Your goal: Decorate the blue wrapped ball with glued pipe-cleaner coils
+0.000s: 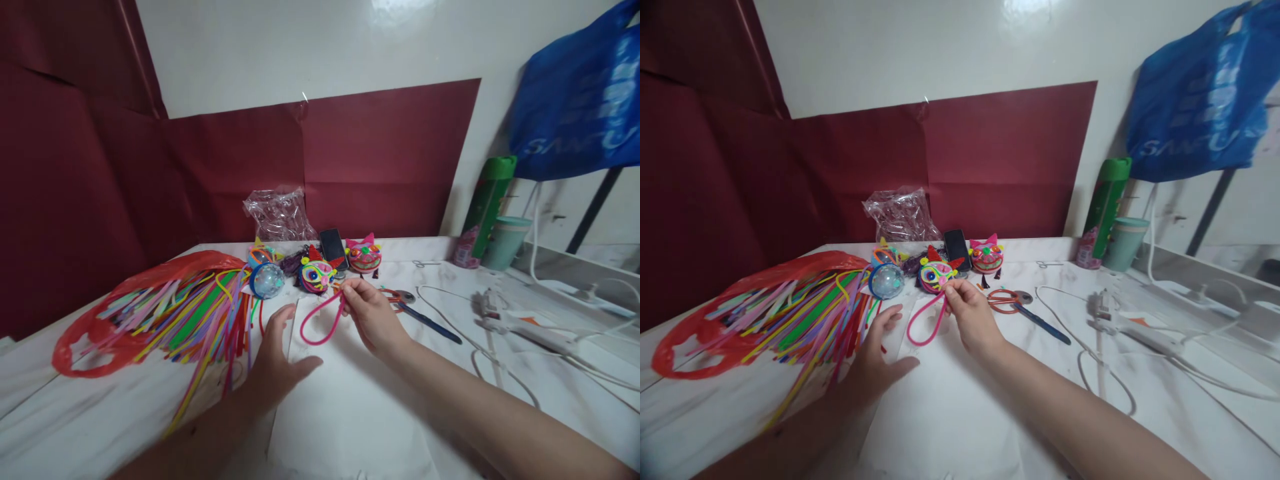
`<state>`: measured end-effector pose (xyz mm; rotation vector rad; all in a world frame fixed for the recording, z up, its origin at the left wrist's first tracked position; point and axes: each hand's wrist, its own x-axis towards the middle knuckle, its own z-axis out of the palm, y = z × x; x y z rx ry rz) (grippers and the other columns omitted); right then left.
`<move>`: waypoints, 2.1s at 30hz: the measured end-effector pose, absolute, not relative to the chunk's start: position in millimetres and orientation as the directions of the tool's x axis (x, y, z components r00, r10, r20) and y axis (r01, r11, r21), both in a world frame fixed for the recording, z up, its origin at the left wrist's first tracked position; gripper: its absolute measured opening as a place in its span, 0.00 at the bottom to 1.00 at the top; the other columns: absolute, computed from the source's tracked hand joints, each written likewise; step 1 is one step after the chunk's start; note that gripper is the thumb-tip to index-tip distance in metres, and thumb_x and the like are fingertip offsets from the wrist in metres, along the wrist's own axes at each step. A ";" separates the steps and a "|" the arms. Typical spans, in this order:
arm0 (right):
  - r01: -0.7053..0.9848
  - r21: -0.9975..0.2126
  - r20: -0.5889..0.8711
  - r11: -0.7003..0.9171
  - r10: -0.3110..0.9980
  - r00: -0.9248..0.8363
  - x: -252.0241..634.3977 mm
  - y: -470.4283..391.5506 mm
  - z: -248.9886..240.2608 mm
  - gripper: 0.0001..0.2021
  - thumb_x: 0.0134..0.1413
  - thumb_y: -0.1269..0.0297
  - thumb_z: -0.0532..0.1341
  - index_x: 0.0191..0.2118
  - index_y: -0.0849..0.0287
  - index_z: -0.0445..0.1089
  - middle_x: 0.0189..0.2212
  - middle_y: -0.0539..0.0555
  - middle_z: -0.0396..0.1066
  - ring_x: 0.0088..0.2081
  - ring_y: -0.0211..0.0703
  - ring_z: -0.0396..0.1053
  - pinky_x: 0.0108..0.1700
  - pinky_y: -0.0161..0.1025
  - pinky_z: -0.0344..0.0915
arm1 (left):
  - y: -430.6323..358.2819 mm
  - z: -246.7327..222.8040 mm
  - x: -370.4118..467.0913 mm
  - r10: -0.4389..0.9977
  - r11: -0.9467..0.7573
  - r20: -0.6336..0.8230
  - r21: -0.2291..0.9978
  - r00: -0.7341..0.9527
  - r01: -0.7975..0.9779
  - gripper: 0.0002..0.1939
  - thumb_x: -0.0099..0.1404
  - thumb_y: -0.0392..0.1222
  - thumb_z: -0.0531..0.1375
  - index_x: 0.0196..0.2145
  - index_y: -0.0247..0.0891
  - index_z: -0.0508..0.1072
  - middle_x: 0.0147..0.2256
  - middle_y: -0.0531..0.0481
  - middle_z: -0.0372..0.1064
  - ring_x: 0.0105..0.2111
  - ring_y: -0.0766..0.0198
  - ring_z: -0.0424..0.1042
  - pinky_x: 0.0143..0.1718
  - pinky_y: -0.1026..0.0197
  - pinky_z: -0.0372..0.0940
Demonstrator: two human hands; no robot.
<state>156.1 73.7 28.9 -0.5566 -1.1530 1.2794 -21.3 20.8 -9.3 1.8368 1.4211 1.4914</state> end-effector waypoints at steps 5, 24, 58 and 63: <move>-0.314 -0.918 0.336 0.243 0.897 -0.289 137.9 49.0 13.4 0.13 0.50 0.53 0.61 0.29 0.58 0.65 0.19 0.45 0.60 0.24 0.35 0.57 0.30 0.35 0.54 | 12.1 -16.9 -19.0 0.775 -0.542 0.626 0.594 0.081 0.595 0.37 0.46 0.41 0.67 0.54 0.39 0.61 0.53 0.39 0.61 0.54 0.48 0.58 0.54 0.50 0.52; -0.552 -0.823 0.256 0.133 0.955 -0.153 154.0 70.9 33.1 0.15 0.38 0.54 0.68 0.26 0.58 0.65 0.16 0.45 0.60 0.22 0.35 0.56 0.27 0.35 0.53 | 30.4 7.4 -30.5 0.921 -0.260 0.304 0.945 -0.244 0.197 0.12 0.52 0.47 0.58 0.19 0.36 0.67 0.14 0.57 0.57 0.15 0.71 0.54 0.18 0.67 0.50; -0.669 -0.729 0.069 -0.145 0.957 -0.282 127.0 52.9 3.6 0.17 0.32 0.58 0.72 0.26 0.59 0.66 0.18 0.47 0.67 0.23 0.34 0.65 0.32 0.34 0.65 | 29.3 6.2 -25.9 0.955 -0.296 0.262 0.875 -0.139 -0.384 0.15 0.56 0.51 0.61 0.30 0.35 0.71 0.23 0.54 0.64 0.23 0.69 0.63 0.29 0.62 0.59; -0.468 -0.883 0.072 -0.031 0.977 -0.200 132.7 64.0 -1.1 0.19 0.32 0.56 0.71 0.28 0.60 0.66 0.21 0.46 0.66 0.24 0.34 0.63 0.29 0.33 0.61 | 28.4 14.8 -33.6 0.950 -0.307 0.302 0.861 -0.077 -0.405 0.21 0.55 0.54 0.60 0.18 0.35 0.60 0.20 0.56 0.60 0.20 0.71 0.59 0.25 0.65 0.58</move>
